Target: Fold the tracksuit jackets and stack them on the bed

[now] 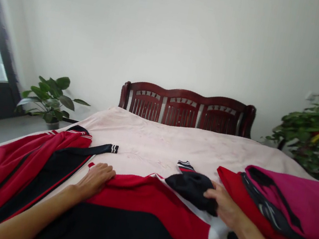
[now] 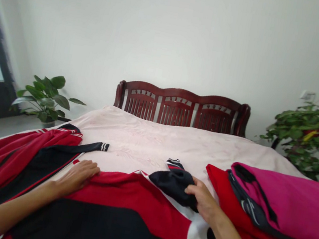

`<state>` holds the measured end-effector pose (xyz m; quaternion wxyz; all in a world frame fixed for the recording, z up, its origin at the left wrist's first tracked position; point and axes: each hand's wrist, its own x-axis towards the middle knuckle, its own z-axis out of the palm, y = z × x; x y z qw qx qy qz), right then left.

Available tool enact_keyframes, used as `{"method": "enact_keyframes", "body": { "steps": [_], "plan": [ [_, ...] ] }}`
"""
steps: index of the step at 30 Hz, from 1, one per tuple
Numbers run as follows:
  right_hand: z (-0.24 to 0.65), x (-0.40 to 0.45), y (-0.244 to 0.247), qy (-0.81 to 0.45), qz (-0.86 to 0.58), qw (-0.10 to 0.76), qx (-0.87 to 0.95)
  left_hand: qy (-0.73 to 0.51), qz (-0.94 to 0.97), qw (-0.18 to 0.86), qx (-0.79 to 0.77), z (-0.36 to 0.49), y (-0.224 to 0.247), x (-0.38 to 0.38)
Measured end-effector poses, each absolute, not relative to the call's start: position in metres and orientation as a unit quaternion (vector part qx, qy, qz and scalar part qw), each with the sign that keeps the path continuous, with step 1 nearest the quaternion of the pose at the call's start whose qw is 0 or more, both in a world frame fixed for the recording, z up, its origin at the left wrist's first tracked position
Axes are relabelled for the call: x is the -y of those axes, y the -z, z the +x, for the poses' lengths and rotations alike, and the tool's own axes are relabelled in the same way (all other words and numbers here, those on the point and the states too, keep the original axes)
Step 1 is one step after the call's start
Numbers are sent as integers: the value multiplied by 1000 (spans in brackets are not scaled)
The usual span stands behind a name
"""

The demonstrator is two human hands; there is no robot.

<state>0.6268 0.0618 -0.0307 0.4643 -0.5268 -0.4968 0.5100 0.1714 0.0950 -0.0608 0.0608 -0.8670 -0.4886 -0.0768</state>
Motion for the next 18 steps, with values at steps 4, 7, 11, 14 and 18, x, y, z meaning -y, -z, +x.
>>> {"method": "enact_keyframes", "body": {
  "steps": [4, 7, 11, 14, 18],
  "plan": [
    [625, -16, 50, -634, -523, 355, 445, -4, -864, -9, 504, 168, 52, -72],
    [619, -12, 56, -608, -548, 402, 409, 0, -842, -87, 533, 186, 37, -71],
    [619, -24, 47, -574, -488, 470, 460, 193, -789, -345, 471, 244, 33, -78],
    [623, -31, 36, -562, -445, 452, 531, 263, -700, -488, 450, 302, 50, -84],
    [622, -33, 27, -569, -407, 419, 580, 247, -628, -594, 438, 370, 78, -92]
  ]
}}
